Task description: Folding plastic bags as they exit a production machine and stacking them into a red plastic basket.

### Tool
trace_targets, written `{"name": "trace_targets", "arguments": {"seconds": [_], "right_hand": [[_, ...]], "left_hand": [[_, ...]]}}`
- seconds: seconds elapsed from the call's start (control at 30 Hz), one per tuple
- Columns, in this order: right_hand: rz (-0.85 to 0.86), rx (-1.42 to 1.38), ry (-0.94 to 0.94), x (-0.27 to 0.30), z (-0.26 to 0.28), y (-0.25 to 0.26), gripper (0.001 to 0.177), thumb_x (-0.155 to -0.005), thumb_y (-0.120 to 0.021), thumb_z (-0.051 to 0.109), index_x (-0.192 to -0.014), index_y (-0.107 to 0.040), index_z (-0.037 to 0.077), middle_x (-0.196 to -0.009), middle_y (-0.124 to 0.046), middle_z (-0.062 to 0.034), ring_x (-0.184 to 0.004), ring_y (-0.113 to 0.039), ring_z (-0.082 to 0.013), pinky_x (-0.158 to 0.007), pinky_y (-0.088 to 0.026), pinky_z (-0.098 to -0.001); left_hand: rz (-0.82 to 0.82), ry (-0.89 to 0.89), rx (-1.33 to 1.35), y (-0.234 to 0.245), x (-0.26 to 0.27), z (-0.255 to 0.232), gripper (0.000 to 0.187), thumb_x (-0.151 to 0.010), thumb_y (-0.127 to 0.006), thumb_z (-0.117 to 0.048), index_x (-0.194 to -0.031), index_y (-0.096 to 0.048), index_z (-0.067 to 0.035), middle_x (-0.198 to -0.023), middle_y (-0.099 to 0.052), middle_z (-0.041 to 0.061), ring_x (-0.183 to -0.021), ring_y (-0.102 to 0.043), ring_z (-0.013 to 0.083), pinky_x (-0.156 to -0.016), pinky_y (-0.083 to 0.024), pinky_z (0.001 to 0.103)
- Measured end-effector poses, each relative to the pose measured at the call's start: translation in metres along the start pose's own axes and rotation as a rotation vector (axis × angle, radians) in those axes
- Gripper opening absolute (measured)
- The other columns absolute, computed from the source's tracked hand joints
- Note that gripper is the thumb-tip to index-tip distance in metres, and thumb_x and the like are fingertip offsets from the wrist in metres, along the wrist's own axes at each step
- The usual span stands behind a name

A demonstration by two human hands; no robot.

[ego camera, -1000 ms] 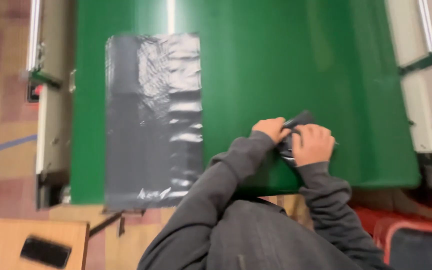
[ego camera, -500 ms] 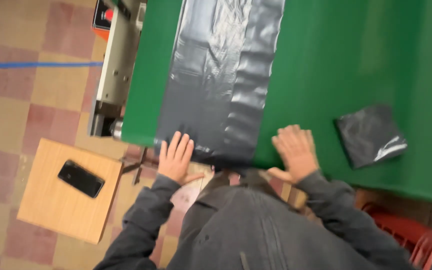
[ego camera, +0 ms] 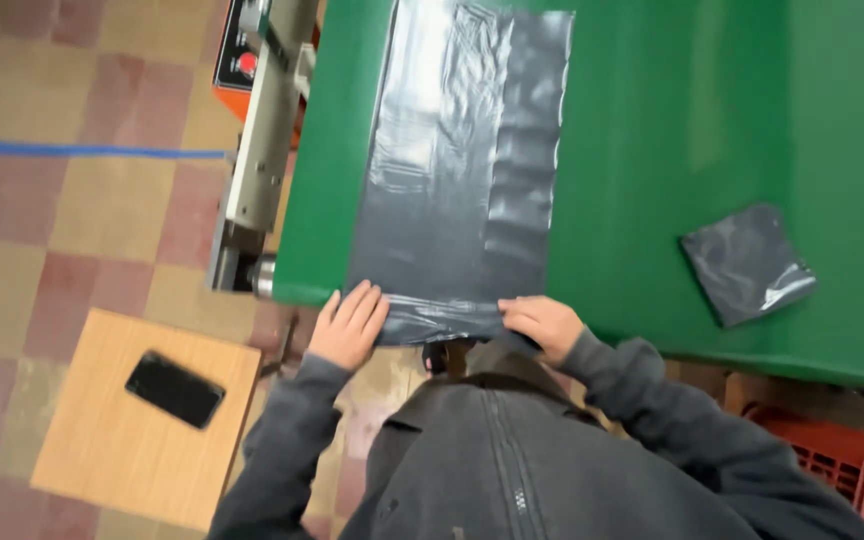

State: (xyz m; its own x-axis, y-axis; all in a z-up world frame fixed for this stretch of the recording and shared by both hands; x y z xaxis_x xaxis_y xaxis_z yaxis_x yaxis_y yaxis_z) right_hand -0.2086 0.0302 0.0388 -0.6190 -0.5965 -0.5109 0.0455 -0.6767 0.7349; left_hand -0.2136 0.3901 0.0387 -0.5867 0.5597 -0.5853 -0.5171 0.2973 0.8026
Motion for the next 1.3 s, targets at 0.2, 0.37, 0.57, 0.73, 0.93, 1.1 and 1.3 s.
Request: {"name": "trace_targets", "arguments": {"seconds": [0.2, 0.37, 0.57, 0.73, 0.93, 1.1, 1.3], "right_hand": [[-0.11, -0.337, -0.667, 0.012, -0.062, 0.071, 0.021, -0.081, -0.086, 0.017, -0.098, -0.079, 0.007, -0.092, -0.079, -0.0129, -0.091, -0.075, -0.0289, -0.085, -0.057, -0.0479], [-0.313, -0.108, -0.665, -0.082, -0.185, 0.108, 0.024, -0.087, -0.087, 0.025, -0.098, -0.074, 0.009, -0.097, -0.074, -0.0138, -0.101, -0.07, -0.0321, -0.093, -0.053, -0.0451], [-0.266, 0.192, -0.673, -0.165, -0.328, 0.091, 0.034, -0.085, -0.083, 0.036, -0.112, -0.071, 0.019, -0.114, -0.073, -0.0041, -0.109, -0.068, -0.0284, -0.095, -0.054, -0.0419], [0.164, 0.363, -0.812, -0.197, -0.365, 0.081, 0.065, -0.08, -0.08, 0.044, -0.136, -0.06, 0.019, -0.142, -0.056, -0.0047, -0.127, -0.057, -0.0319, -0.104, -0.051, -0.0498], [0.443, 0.222, -1.178, -0.188, -0.408, 0.058, 0.07, -0.07, -0.084, 0.048, -0.125, -0.053, 0.02, -0.122, -0.068, -0.0072, -0.116, -0.067, -0.0331, -0.097, -0.053, -0.0492], [0.27, 0.261, -0.888, -0.205, -0.355, 0.058, 0.027, -0.083, -0.072, 0.036, -0.106, -0.062, 0.027, -0.1, -0.071, -0.0011, -0.102, -0.07, -0.0302, -0.087, -0.055, -0.0469], [-0.191, 0.021, -0.277, -0.173, -0.199, 0.103, 0.028, -0.065, -0.072, 0.004, -0.085, -0.068, 0.023, -0.098, -0.076, 0.0064, -0.102, -0.072, -0.0222, -0.092, -0.053, -0.0384]], "left_hand": [[0.265, 0.512, 0.86, 0.02, -0.08, 0.058, 0.022, -0.08, -0.077, -0.015, -0.102, -0.079, -0.018, -0.098, -0.081, 0.004, -0.097, -0.076, 0.0294, -0.083, -0.06, 0.043], [0.021, 0.762, 1.118, -0.084, -0.194, 0.119, 0.01, -0.091, -0.077, -0.014, -0.101, -0.078, -0.014, -0.091, -0.077, 0.004, -0.09, -0.071, 0.0178, -0.081, -0.057, 0.036], [0.297, 0.936, 0.649, -0.237, -0.264, 0.177, 0.028, -0.097, -0.066, -0.044, -0.106, -0.071, -0.019, -0.097, -0.075, 0.012, -0.102, -0.071, 0.0351, -0.088, -0.057, 0.051], [0.478, 0.911, 0.431, -0.262, -0.277, 0.176, 0.035, -0.1, -0.056, -0.047, -0.102, -0.064, -0.013, -0.099, -0.073, 0.015, -0.1, -0.071, 0.0383, -0.088, -0.056, 0.052], [0.371, 0.821, 0.226, -0.231, -0.286, 0.156, 0.03, -0.094, -0.064, -0.038, -0.11, -0.061, -0.013, -0.094, -0.066, 0.012, -0.087, -0.07, 0.0386, -0.077, -0.059, 0.051], [0.493, 0.843, 0.924, -0.2, -0.303, 0.096, 0.033, -0.1, -0.056, -0.052, -0.113, -0.069, -0.025, -0.094, -0.075, 0.005, -0.1, -0.07, 0.0353, -0.083, -0.058, 0.051], [0.349, 1.651, 2.313, -0.246, -0.206, 0.128, 0.123, -0.075, -0.024, -0.099, -0.157, -0.038, -0.008, -0.154, -0.05, 0.022, -0.144, -0.044, 0.0472, -0.12, -0.021, 0.065]]}}
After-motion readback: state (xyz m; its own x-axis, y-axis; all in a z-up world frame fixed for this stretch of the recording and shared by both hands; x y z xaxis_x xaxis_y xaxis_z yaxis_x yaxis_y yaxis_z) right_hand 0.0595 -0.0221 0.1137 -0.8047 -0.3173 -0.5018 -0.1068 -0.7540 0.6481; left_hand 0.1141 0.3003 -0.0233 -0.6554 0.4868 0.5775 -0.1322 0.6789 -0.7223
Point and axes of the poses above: each hand's wrist, its own x-axis away from the middle knuckle, its own y-axis out of the back of the hand, z = x × y, the point moved 3 cm from there along -x, towards the middle knuckle
